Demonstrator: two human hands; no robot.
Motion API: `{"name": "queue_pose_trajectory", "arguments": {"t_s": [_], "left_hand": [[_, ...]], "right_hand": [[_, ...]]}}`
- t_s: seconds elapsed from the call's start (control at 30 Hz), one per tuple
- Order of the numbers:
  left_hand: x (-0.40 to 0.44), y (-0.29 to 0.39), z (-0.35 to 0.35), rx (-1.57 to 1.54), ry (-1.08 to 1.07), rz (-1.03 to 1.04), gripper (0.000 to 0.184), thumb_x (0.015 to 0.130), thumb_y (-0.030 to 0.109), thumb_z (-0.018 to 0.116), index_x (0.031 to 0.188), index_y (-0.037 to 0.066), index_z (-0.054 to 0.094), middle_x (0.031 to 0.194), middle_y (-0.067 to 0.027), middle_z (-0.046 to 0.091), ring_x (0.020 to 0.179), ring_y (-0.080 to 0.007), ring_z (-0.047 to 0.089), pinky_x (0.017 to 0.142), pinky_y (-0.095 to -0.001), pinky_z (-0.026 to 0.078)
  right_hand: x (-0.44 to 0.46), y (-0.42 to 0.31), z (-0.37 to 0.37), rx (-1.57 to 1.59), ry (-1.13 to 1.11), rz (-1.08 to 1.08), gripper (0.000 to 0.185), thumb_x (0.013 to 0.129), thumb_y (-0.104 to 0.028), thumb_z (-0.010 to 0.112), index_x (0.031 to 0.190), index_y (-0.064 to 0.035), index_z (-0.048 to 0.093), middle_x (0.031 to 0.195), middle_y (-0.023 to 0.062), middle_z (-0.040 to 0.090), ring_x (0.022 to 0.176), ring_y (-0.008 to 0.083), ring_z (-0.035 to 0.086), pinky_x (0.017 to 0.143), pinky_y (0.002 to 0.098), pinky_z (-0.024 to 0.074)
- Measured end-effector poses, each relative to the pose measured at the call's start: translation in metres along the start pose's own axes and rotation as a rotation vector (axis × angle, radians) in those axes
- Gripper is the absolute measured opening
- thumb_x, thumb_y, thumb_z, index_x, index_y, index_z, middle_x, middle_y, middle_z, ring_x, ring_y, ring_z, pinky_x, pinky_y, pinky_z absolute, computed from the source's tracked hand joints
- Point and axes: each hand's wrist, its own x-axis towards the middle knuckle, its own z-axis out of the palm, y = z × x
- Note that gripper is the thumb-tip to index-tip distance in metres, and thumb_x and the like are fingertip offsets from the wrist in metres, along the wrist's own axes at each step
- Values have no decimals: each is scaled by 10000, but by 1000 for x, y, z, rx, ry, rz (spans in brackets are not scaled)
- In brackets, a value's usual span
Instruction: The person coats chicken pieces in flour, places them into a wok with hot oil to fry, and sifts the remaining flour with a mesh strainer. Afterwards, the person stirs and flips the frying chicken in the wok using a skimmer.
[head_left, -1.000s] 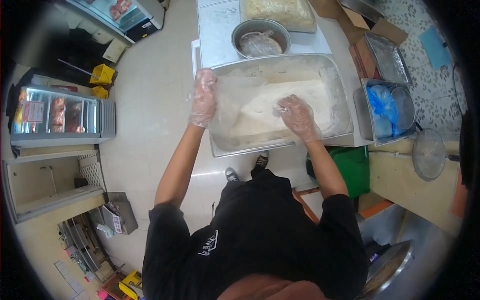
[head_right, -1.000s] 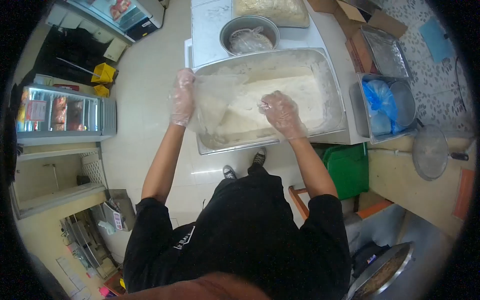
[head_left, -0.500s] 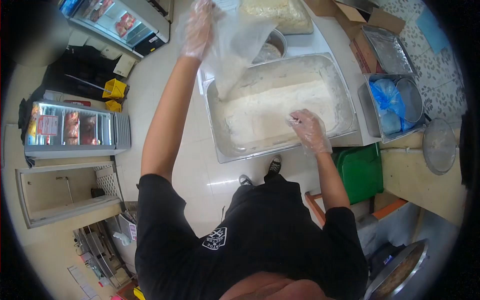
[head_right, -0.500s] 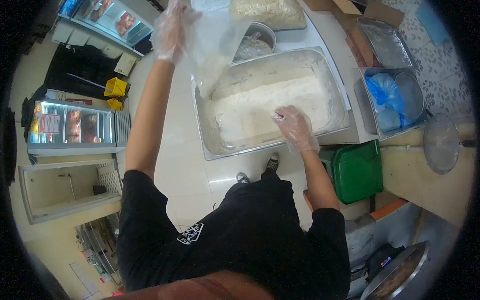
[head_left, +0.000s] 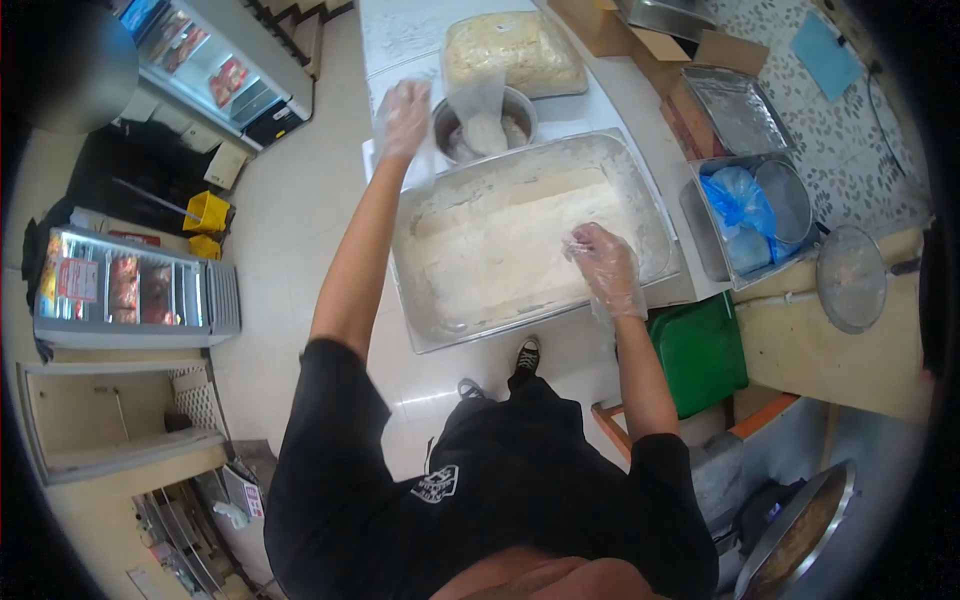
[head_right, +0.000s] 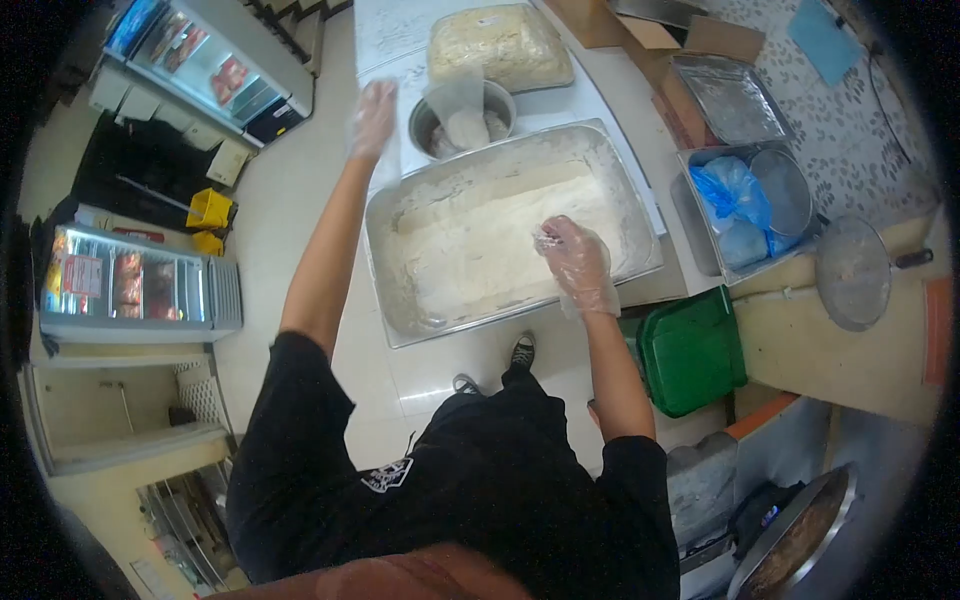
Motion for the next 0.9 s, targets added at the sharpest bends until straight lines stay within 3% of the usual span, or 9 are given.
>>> {"name": "queue_pose_trajectory", "arguments": {"t_s": [0.07,0.1,0.17,0.27,0.4,0.63,0.7,0.8,0.9], "left_hand": [[-44,-62,40,-12,198,74,333,953,275,342,1150,95,539,1162,-162,528,1158,-300,443,1010,-412,313],[-74,-62,17,-338,-20,-126,408,969,301,303,1263,68,462,1302,-179,441,1263,-296,358,1061,-405,268],[-125,-47,-15,-896,-74,-264,486,964,384,328,1302,42,406,1325,-134,435,1211,-261,429,971,-403,390],[-193,-57,-37,-1029,-67,-262,495,945,397,389,1264,19,416,1238,-139,475,1126,-245,485,922,-403,432],[-263,-53,-62,-1317,-106,-289,522,927,402,422,1291,34,357,1255,-136,437,1139,-262,431,953,-409,378],[-319,19,-79,-1502,-383,-291,502,913,416,455,1260,58,394,1198,-118,461,1055,-229,463,887,-363,415],[-341,59,-74,-1471,-557,-327,500,907,400,478,1261,57,394,1182,-115,467,1031,-223,469,876,-363,418],[-379,69,-13,-1651,-929,-342,495,900,370,510,1255,46,389,1168,-112,469,1012,-226,469,865,-367,417],[-425,137,-34,-1524,-1026,-475,514,897,363,516,1274,48,364,1185,-101,464,1023,-241,461,854,-372,413]], "right_hand": [[3,0,4,-20,64,-124,165,743,-149,649,871,-47,631,857,137,648,825,280,627,742,344,491],[7,8,11,-15,114,-262,165,745,-162,651,863,-48,630,859,140,648,831,283,624,750,350,488],[13,-12,18,-141,-84,-138,212,751,-236,661,797,-33,621,784,139,628,743,299,600,683,383,467],[35,44,74,-101,-33,-143,166,716,-180,656,797,-39,625,742,131,615,701,271,593,678,375,476],[-29,-33,38,-151,345,-241,149,789,-203,617,861,-74,634,756,86,627,730,216,613,691,337,481],[-311,-91,-24,192,764,237,182,827,-193,611,957,-66,620,928,86,642,840,192,614,741,341,478],[-415,-116,-32,-85,945,498,198,826,-166,619,990,-55,609,916,67,643,849,177,612,746,310,487],[-562,-122,-15,145,1293,900,181,820,-158,623,970,-59,601,829,44,621,751,141,607,695,273,503],[-711,-65,55,459,1911,503,146,818,-110,607,950,-61,569,763,47,589,644,119,567,581,266,487]]}}
